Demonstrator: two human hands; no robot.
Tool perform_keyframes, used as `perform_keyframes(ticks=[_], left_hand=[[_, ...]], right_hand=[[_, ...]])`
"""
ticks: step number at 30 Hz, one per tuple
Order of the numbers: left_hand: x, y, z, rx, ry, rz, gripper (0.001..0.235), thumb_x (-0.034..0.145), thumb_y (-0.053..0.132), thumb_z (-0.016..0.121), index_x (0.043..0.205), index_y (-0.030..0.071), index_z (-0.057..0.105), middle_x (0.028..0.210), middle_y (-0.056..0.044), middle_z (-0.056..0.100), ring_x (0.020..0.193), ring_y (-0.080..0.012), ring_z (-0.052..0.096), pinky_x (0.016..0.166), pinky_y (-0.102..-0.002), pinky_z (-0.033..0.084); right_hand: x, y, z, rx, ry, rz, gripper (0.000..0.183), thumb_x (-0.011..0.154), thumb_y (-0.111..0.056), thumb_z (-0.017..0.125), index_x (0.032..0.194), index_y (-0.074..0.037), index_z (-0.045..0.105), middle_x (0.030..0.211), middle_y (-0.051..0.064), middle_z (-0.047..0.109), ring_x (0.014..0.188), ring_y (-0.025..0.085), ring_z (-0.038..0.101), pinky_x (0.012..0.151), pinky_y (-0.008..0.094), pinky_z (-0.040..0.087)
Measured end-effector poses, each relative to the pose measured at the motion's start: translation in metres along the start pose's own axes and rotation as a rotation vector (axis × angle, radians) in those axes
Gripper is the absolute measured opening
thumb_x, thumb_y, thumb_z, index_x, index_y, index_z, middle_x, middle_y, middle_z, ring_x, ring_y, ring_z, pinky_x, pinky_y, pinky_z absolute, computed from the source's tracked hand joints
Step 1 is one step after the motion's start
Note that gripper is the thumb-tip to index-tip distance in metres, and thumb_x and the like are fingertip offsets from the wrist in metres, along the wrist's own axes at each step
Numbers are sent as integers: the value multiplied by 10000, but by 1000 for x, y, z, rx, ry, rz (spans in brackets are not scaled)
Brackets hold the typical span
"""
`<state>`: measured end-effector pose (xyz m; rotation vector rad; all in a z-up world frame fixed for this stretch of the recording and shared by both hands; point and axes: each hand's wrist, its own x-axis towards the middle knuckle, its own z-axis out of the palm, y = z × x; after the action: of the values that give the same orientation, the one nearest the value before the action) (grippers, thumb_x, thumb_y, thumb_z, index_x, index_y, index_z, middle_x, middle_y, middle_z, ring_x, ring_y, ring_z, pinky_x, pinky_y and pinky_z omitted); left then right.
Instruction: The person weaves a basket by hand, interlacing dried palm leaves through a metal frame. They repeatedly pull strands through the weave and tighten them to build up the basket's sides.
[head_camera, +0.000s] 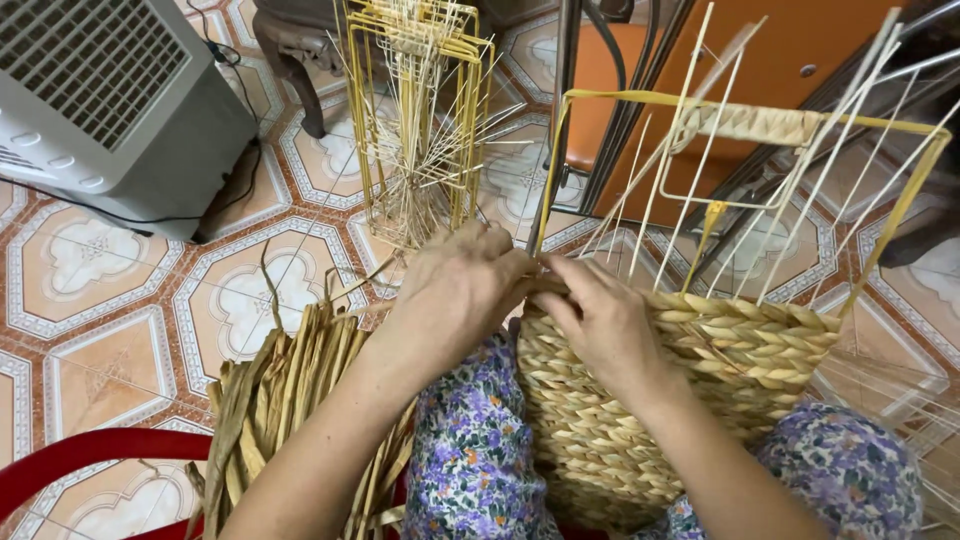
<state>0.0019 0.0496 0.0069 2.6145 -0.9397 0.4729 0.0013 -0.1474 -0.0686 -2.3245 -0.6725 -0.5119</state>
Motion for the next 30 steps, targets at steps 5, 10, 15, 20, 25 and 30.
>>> perform_keyframes(ticks=[5, 10, 15, 20, 25, 30], left_hand=[[-19, 7, 14, -130, 417, 126, 177, 899, 250, 788, 958, 95, 726, 876, -52, 667, 881, -246, 612, 779, -395, 487], [-11, 2, 59, -365, 491, -100, 143, 1007, 175, 688, 1112, 79, 704, 1064, -82, 705, 1026, -256, 654, 932, -383, 531], [6, -18, 112, -930, 317, -432, 406, 1072, 321, 505, 1350, 49, 624, 1198, -115, 717, 1129, -239, 694, 972, -340, 531], [16, -26, 134, -1290, 216, -556, 433, 1081, 380, 479, 1312, 54, 643, 1107, -67, 711, 1013, -148, 651, 906, -309, 536], [3, -36, 149, -1611, 187, -696, 329, 1072, 317, 575, 1170, 30, 701, 919, -50, 656, 727, -87, 572, 661, -250, 486], [-22, -42, 151, -1875, 698, -836, 123, 973, 63, 506, 1019, 44, 619, 970, -120, 726, 661, -114, 585, 625, -269, 535]], right_hand=[[0, 6, 9, 94, 65, 152, 136, 974, -134, 668, 1083, -66, 627, 864, 75, 742, 715, 178, 736, 616, 317, 606], [5, -2, 8, 286, 105, 333, 176, 1003, -75, 605, 1148, -31, 516, 775, 66, 726, 591, 132, 699, 498, 279, 552], [19, -8, 7, 402, 135, 563, 244, 967, -52, 590, 1170, -11, 461, 833, 86, 758, 546, 132, 667, 465, 282, 531], [29, 8, 16, 153, 5, 528, 136, 962, -97, 629, 1071, -30, 583, 873, 98, 772, 672, 177, 728, 603, 311, 572], [31, -2, 5, 29, -230, 582, 129, 979, -163, 619, 1072, -78, 648, 917, 86, 779, 728, 203, 749, 663, 340, 600], [31, -1, -23, 76, -137, 443, 158, 999, -177, 630, 1137, -135, 695, 994, 49, 780, 802, 201, 768, 705, 362, 640]])
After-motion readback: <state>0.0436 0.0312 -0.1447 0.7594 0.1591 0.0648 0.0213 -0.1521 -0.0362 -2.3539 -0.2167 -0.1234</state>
